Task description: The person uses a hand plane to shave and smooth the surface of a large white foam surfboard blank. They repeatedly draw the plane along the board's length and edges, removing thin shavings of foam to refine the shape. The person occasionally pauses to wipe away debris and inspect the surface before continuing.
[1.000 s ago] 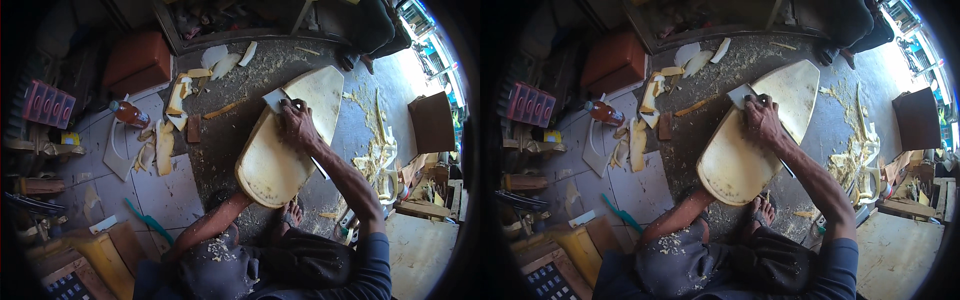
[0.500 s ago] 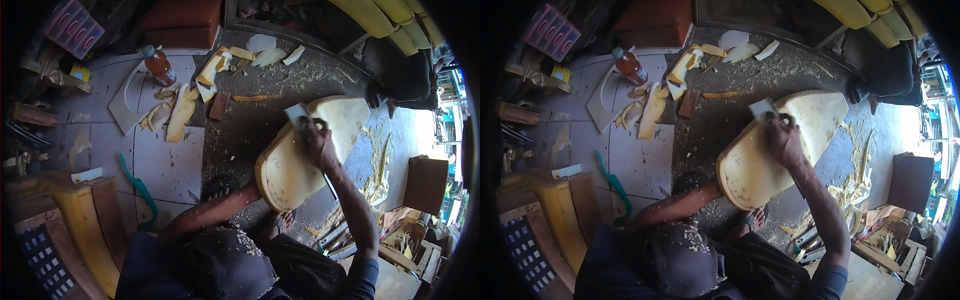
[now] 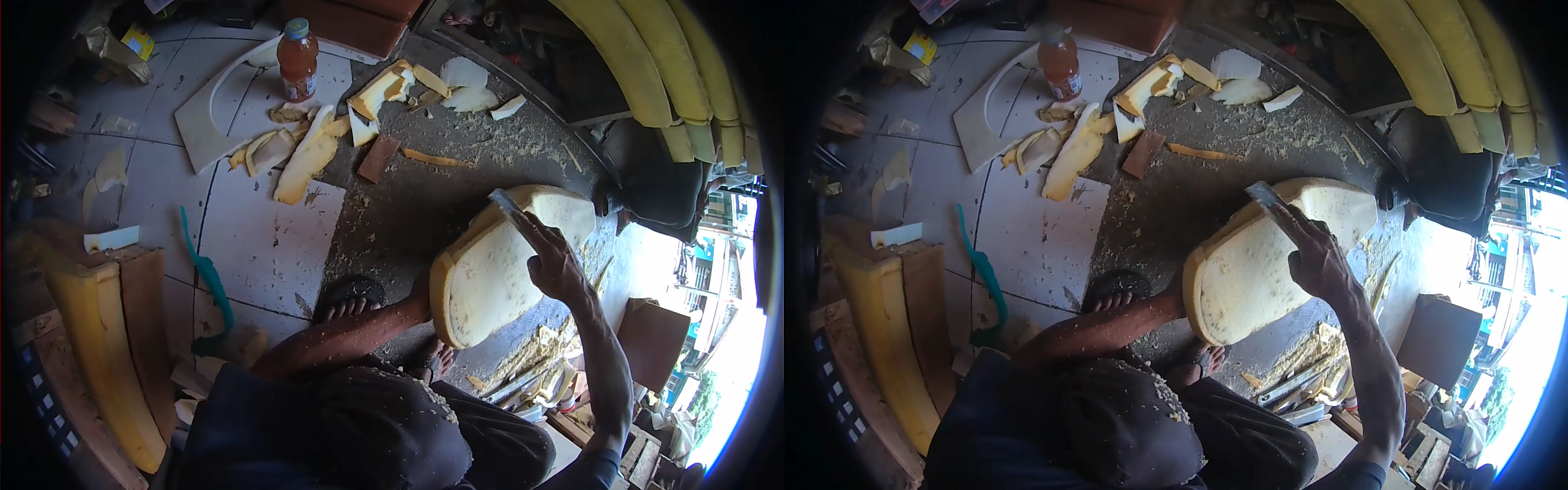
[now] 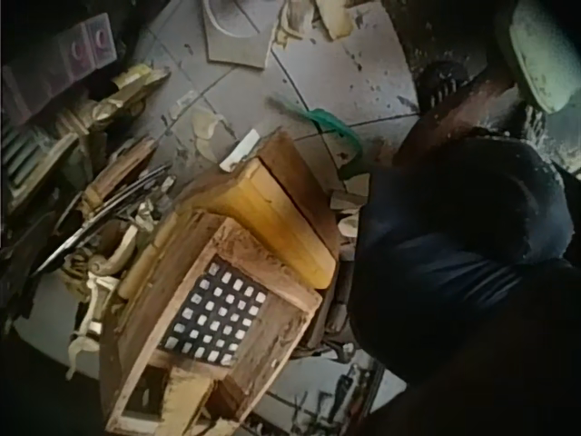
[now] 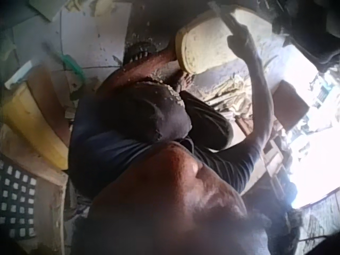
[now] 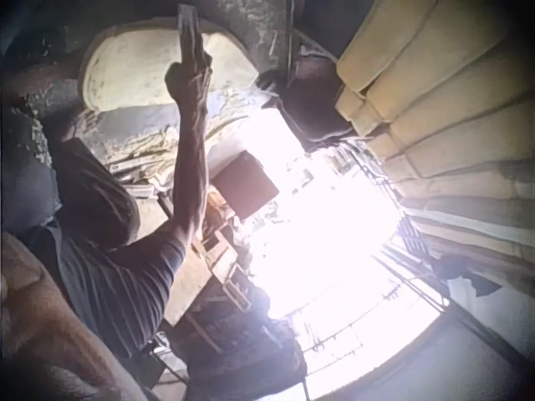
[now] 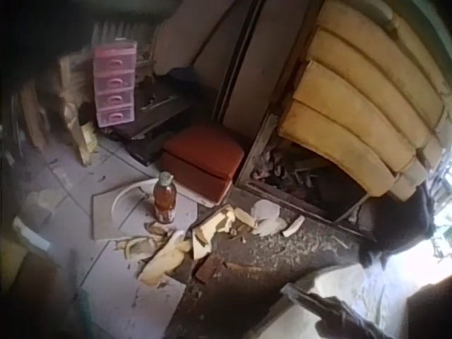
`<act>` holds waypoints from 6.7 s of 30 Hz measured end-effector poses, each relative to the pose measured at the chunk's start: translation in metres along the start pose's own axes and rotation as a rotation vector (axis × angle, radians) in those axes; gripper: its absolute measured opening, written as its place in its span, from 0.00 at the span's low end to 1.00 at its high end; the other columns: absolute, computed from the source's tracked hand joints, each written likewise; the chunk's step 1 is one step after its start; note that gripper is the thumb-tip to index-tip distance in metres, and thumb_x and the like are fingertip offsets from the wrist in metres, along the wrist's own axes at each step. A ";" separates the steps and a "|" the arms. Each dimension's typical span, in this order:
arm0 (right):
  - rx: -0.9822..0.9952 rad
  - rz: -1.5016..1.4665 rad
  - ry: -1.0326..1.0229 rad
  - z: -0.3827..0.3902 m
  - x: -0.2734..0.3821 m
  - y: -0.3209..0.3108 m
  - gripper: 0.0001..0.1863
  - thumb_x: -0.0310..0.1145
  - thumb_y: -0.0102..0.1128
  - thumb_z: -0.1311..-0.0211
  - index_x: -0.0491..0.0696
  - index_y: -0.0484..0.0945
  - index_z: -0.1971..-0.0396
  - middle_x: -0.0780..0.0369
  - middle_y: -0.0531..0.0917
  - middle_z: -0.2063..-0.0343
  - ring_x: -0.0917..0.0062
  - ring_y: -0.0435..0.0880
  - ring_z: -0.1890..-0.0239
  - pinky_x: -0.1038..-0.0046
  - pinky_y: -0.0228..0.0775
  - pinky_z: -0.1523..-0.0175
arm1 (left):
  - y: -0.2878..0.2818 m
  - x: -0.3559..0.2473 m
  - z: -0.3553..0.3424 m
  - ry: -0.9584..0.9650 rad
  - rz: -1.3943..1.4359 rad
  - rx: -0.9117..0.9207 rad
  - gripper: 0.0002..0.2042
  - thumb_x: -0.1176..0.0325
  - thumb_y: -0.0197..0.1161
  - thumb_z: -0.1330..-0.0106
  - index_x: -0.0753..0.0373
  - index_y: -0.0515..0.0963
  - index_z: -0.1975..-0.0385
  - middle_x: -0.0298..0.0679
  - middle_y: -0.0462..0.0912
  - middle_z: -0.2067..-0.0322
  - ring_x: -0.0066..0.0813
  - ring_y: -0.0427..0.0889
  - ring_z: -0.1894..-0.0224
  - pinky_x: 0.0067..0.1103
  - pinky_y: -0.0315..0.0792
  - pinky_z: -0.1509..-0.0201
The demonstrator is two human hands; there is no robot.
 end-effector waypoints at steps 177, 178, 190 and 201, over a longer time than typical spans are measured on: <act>-1.840 -1.467 1.555 0.460 -0.108 0.342 0.35 0.57 0.34 0.17 0.37 0.76 0.44 0.55 0.86 0.60 0.73 0.84 0.60 0.69 0.76 0.56 | 0.223 -0.235 -0.083 0.411 0.312 0.800 0.36 0.72 0.60 0.37 0.59 0.62 0.25 0.50 0.60 0.24 0.47 0.51 0.19 0.40 0.37 0.16; -1.860 -1.591 1.593 0.463 -0.105 0.352 0.36 0.58 0.33 0.17 0.37 0.75 0.43 0.54 0.85 0.60 0.74 0.85 0.60 0.71 0.77 0.57 | 0.224 -0.235 -0.086 0.410 0.317 0.799 0.35 0.73 0.60 0.37 0.59 0.64 0.26 0.51 0.62 0.24 0.47 0.53 0.19 0.40 0.38 0.16; -1.817 -1.360 1.584 0.465 -0.105 0.382 0.35 0.54 0.31 0.16 0.35 0.74 0.41 0.53 0.85 0.54 0.68 0.84 0.58 0.68 0.76 0.52 | 0.230 -0.247 -0.045 0.885 -0.307 0.633 0.31 0.57 0.60 0.29 0.54 0.67 0.26 0.42 0.62 0.23 0.47 0.55 0.20 0.46 0.39 0.16; -1.745 -1.315 1.647 0.512 -0.100 0.376 0.34 0.58 0.35 0.17 0.41 0.67 0.33 0.55 0.84 0.61 0.72 0.85 0.67 0.72 0.80 0.66 | 0.269 -0.129 0.035 -0.937 1.062 0.363 0.33 0.43 0.68 0.33 0.60 0.70 0.36 0.40 0.80 0.44 0.40 0.79 0.44 0.36 0.73 0.38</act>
Point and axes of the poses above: each hand's wrist, its own z-axis away from the middle knuckle, its own y-axis out of the palm, x = y × z, the point moved 10 cm from there along -z, towards the middle knuckle
